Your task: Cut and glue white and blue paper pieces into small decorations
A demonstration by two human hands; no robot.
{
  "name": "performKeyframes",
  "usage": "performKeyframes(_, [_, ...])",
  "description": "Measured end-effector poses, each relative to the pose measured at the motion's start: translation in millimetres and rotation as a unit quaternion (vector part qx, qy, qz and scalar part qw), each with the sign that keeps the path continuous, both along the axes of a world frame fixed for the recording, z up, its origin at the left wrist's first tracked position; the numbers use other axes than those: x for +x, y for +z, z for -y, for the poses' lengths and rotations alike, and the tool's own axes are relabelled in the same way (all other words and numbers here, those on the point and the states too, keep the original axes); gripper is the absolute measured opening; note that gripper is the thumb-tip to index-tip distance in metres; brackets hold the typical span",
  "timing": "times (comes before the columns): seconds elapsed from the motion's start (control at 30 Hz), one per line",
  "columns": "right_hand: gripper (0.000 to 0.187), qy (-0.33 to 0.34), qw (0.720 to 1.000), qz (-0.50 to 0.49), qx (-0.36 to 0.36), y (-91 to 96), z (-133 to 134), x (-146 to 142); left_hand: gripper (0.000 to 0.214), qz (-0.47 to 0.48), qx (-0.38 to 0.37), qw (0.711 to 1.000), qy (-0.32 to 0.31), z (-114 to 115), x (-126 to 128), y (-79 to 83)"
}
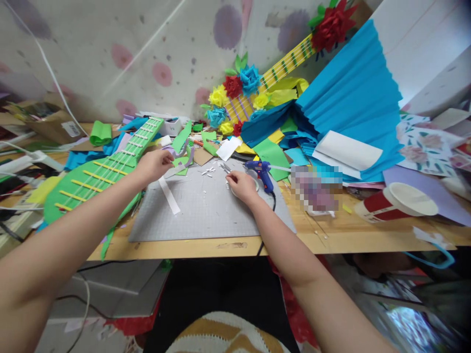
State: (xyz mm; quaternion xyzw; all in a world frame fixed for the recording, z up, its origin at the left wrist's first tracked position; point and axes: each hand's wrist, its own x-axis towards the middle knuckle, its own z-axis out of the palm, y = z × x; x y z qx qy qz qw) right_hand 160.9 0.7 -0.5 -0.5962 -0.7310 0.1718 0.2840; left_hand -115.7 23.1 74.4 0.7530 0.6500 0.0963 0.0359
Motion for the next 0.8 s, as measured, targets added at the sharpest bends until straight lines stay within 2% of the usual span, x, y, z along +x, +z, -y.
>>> performKeyframes(0.07, [0.022,0.006,1.0,0.014,0.004,2.5,3.0,-3.4,0.023,0.006,0.024,0.999,0.048,0.6,6.0,7.7])
performKeyframes(0.17, [0.026,0.038,0.998,0.047,0.014,7.6,6.5,-10.2,0.03,0.017,0.048,0.995,0.085,0.8,17.9,11.9])
performKeyframes(0.27, [0.03,0.112,0.989,0.089,0.033,10.9,5.0,-19.4,0.036,0.019,0.055,0.993,0.103,0.5,26.7,9.0])
performKeyframes(0.37, [0.035,0.194,0.971,0.137,0.038,10.5,-2.0,-30.5,0.039,-0.009,0.045,0.994,0.098,0.6,24.3,7.1])
performKeyframes(0.47, [0.037,0.209,0.962,0.175,0.032,7.6,-11.4,-40.8,0.042,-0.054,0.018,0.996,0.071,2.2,9.1,8.0])
performKeyframes(0.6, [0.036,0.177,0.965,0.191,0.029,3.7,-22.7,-48.1,0.04,-0.109,-0.043,0.993,0.028,8.5,-16.4,5.2])
performKeyframes(0.73, [0.037,0.151,0.97,0.191,0.023,3.3,-30.7,-49.6,0.022,-0.133,-0.098,0.984,-0.074,16.7,-27.6,-6.4])
performKeyframes(0.8, [0.037,0.147,0.97,0.191,0.021,3.9,-32.6,-50.2,0.026,-0.135,-0.106,0.977,-0.129,19.3,-27.1,-13.5])
